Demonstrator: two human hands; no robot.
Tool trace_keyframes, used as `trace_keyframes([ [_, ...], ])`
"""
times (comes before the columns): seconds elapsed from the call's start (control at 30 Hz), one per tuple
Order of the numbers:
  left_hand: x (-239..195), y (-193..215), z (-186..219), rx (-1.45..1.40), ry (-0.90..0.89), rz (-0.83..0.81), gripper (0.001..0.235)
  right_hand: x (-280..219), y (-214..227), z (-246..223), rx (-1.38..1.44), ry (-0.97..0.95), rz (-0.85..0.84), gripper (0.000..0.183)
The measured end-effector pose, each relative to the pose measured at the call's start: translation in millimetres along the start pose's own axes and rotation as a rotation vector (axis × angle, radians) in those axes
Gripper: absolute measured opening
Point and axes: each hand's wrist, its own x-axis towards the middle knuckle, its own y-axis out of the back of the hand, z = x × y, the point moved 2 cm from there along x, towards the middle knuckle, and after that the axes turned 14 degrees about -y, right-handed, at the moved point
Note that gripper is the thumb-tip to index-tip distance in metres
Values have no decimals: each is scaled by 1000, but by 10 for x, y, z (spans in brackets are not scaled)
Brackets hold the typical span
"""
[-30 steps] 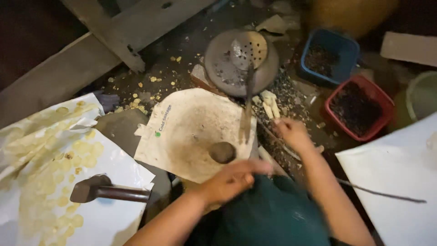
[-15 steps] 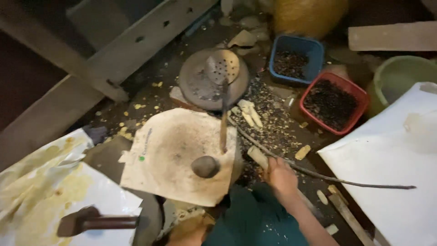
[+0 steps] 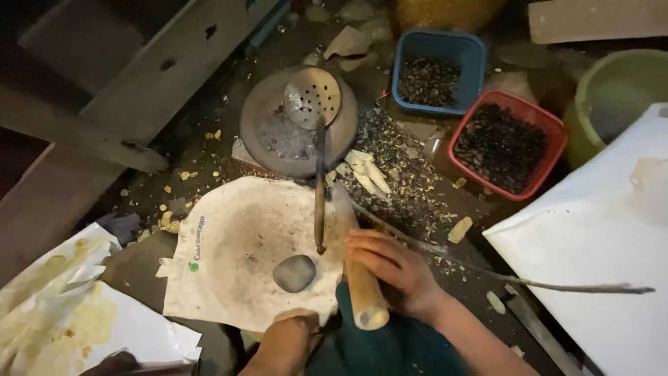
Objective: Flattening and pressing nuts using a wooden mallet and a stone
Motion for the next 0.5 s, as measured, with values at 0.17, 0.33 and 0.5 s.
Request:
trace_keyframes([
  [0.17,3,-66,-506,351,31,-148,57,197,63,10,7,86,-77,30],
  [0.33,107,156,-449,231,1,-166,53,349,33,70,46,99,-106,34],
  [0.5,269,480,-234,115,217,-450,38,474,70,6,-63,91,-66,29],
])
